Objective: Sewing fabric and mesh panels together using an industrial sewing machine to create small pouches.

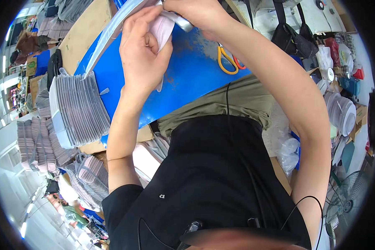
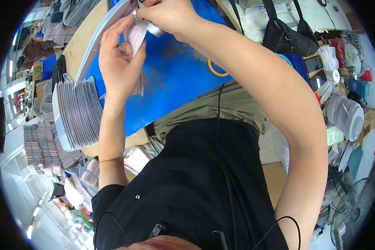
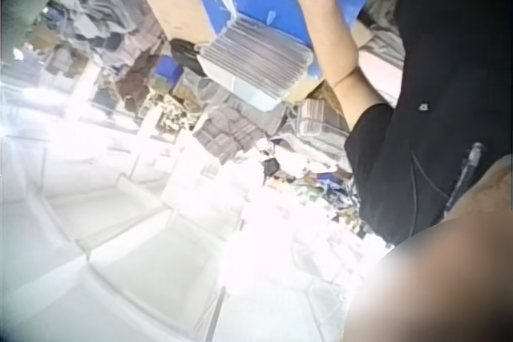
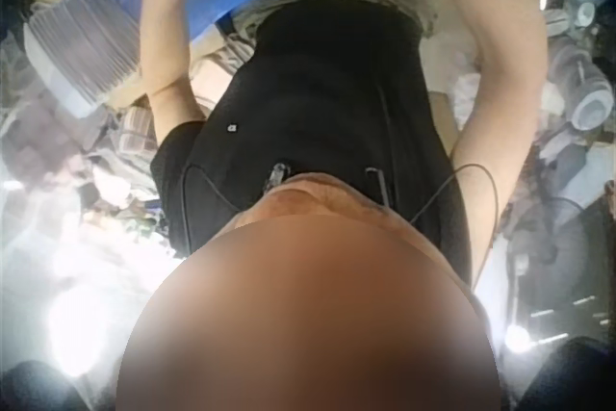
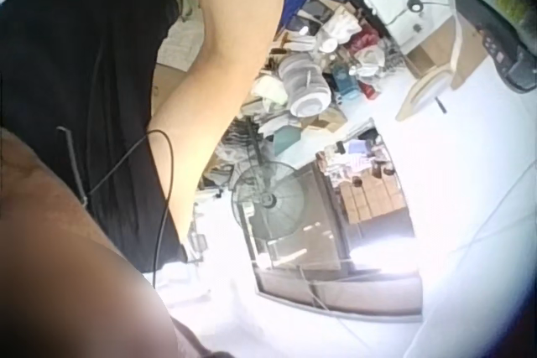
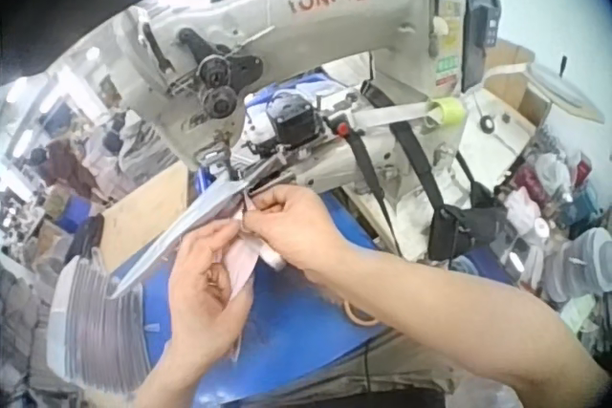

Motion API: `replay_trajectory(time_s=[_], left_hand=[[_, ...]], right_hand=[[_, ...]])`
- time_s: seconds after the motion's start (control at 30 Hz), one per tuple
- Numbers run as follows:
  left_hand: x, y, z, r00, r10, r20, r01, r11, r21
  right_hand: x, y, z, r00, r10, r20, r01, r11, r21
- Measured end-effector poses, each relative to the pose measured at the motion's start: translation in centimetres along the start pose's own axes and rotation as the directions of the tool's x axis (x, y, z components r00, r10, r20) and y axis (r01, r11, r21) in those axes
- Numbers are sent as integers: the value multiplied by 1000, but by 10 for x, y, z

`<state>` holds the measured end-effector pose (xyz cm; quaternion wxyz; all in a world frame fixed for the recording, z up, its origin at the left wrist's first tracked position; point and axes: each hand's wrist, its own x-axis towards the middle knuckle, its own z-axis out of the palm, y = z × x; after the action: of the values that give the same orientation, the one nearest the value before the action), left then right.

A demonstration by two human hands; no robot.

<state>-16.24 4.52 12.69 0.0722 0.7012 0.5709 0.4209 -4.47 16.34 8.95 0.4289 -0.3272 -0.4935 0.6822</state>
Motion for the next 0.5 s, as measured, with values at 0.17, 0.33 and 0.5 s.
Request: replay_trajectory(time_s=[0.17,0.33,0.5], left_hand=[[8,-22,22,991,-24,-131,31,998,52],[9,-73,19,811,-554,189,363,224,-905],[41,-109,18,615,-716,330,-2,-420,-907]], right_hand=[[-5,-9,-2,983,178,41,-180,983,28],[-7,-10,-2,982,186,-23,-186,983,9],[-8,-5,-2,986,166,-21,-167,985,-43]])
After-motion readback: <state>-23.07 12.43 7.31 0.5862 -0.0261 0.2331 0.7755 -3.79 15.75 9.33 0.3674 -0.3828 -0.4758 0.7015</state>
